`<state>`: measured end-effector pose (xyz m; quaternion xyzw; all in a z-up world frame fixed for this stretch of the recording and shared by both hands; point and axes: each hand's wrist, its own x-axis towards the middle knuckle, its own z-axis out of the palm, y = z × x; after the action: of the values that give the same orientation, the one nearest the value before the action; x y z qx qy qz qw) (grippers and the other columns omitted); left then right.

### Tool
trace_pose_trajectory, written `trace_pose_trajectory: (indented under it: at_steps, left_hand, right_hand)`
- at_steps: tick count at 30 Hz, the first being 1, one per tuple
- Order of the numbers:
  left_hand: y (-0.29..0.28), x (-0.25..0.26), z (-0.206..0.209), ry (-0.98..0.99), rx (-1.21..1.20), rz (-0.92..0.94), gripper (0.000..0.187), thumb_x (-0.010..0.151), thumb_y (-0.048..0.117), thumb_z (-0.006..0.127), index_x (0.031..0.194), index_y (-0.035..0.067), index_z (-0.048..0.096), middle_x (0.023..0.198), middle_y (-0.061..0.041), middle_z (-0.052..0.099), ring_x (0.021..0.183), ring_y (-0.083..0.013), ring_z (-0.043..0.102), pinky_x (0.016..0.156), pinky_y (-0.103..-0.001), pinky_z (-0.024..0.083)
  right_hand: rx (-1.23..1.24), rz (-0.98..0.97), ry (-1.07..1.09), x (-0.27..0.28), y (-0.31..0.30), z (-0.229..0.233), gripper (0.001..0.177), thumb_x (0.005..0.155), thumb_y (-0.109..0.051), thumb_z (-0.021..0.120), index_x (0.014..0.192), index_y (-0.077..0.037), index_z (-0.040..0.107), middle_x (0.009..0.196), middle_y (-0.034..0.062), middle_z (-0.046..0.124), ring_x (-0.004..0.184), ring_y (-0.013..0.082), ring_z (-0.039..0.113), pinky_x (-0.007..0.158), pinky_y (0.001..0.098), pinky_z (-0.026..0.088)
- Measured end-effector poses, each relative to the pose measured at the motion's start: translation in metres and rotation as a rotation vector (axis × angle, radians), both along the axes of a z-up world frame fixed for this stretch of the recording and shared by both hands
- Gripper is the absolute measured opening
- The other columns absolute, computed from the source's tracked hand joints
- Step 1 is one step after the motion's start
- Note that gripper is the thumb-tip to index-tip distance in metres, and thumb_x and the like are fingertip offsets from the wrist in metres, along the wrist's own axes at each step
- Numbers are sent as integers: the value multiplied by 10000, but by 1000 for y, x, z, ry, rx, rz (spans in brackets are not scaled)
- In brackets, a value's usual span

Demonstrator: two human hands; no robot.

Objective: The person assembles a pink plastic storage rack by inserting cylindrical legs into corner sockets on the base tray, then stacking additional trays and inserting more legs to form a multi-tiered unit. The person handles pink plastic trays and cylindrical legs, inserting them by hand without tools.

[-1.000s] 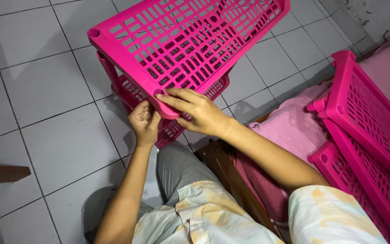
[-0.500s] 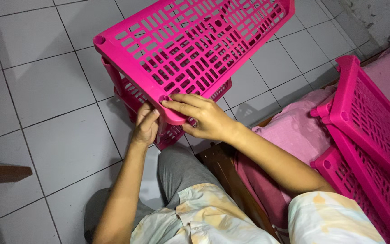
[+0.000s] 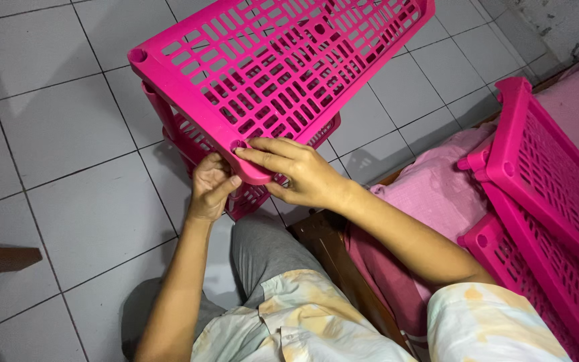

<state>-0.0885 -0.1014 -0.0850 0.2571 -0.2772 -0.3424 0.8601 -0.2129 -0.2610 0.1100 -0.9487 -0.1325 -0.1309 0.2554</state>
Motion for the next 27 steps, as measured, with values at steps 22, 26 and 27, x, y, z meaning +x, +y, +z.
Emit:
trace_pose_trajectory:
  at_steps: [22,26,27]
  left_hand:
    - [7,-4,26,68,-11,65,430,995,178,631,1346,-69,603,1339,-148,665,1262,-190,652,1157,-313,487]
    - [2,1,26,108,94,75,338,1035,197,659,1253,-58,621,1240,-122,692,1164,-187,656,1076,-317,513]
    - [1,2,25,97,158,93,274,1055,132,693,1239,-58,620,1215,-111,693,1139,-183,647,1058,-319,517]
  right_hand:
    - [18,4,-77,-1,9,-6,750,803,-249,880,1460,-91,554,1385,181,602,1207,358,660,1012,426,566]
    - [52,-1,-150,4,15,5,660,813,-358,882,1323,-44,605,1438,220,546,1257,389,639,1017,424,570]
    - [47,-44,-100,9,18,7,600,814,-377,879,1208,-26,594,1446,215,556,1198,373,659,946,416,574]
